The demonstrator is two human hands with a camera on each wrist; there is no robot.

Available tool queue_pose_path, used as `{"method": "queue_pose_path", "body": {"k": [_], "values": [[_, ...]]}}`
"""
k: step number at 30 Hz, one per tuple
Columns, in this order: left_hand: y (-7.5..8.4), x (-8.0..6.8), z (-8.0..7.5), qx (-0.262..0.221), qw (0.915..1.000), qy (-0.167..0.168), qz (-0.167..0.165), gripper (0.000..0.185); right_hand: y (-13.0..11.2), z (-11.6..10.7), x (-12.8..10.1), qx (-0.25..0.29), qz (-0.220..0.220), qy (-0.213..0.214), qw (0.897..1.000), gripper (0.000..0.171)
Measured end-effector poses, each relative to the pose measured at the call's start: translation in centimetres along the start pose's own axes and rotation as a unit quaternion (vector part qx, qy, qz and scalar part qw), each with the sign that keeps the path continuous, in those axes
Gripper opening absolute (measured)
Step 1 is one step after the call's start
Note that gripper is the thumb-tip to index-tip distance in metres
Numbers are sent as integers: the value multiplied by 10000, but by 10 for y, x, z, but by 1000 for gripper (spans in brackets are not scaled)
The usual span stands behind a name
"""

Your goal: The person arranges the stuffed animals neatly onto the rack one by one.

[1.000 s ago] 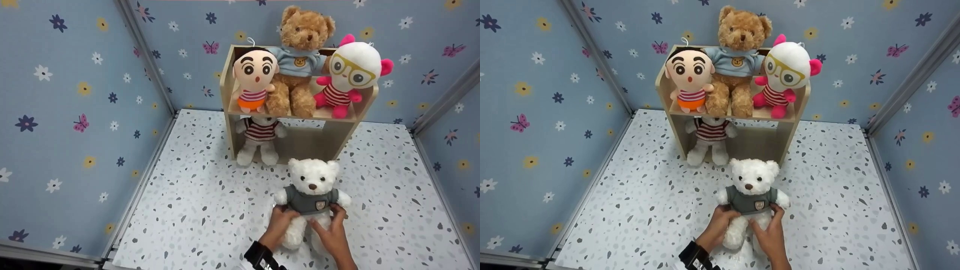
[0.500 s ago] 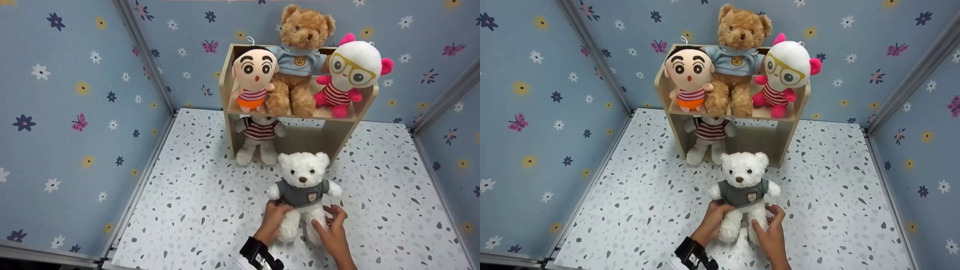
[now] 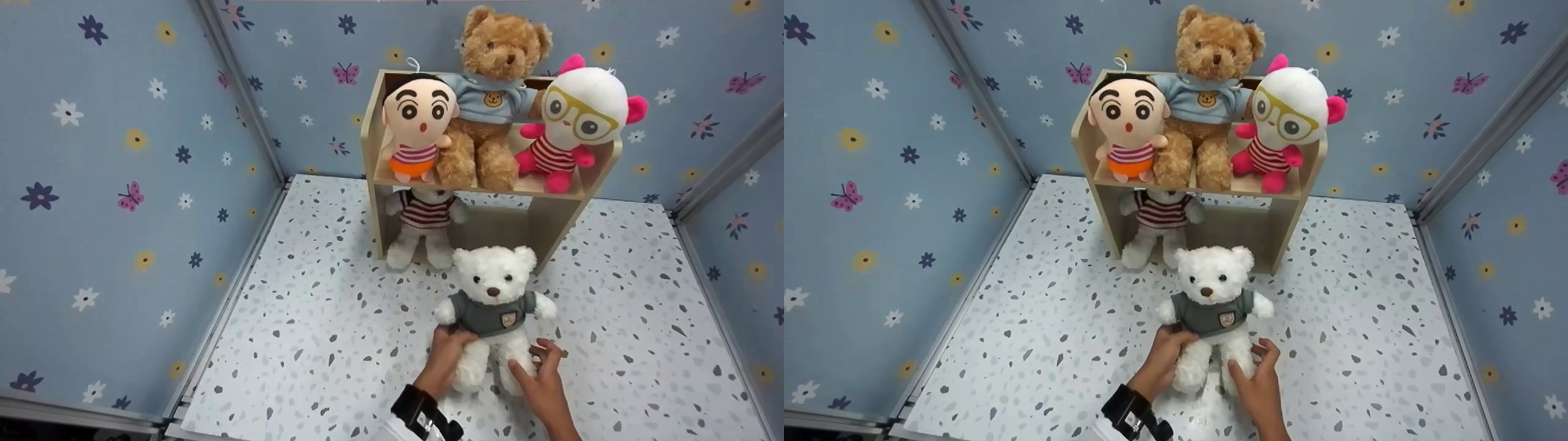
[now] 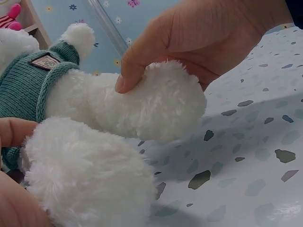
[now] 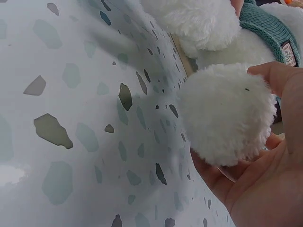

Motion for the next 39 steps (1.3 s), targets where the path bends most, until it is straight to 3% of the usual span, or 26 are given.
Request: {"method": "queue_pose_path", "body": {"k": [14, 29, 39], "values": [[10, 11, -1, -45, 9990, 117, 429, 67, 4, 3, -1, 124, 268, -159, 9994, 84], [19, 22, -4, -236, 9993, 157, 253, 66, 14, 5, 0, -215, 564, -221, 9979, 82], [35, 35, -6, -150, 9976, 296, 611, 56, 23, 4, 0, -423, 888, -357, 9945, 75]]}}
Point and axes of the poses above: each hand's wrist, its own x-axis towards the middle knuckle, its own z-axis out of the palm, y = z × x, the point moved 4 cm from there along x, towards the middle knuckle, and after that the axes turned 13 degrees about x, right-handed, at the moved point
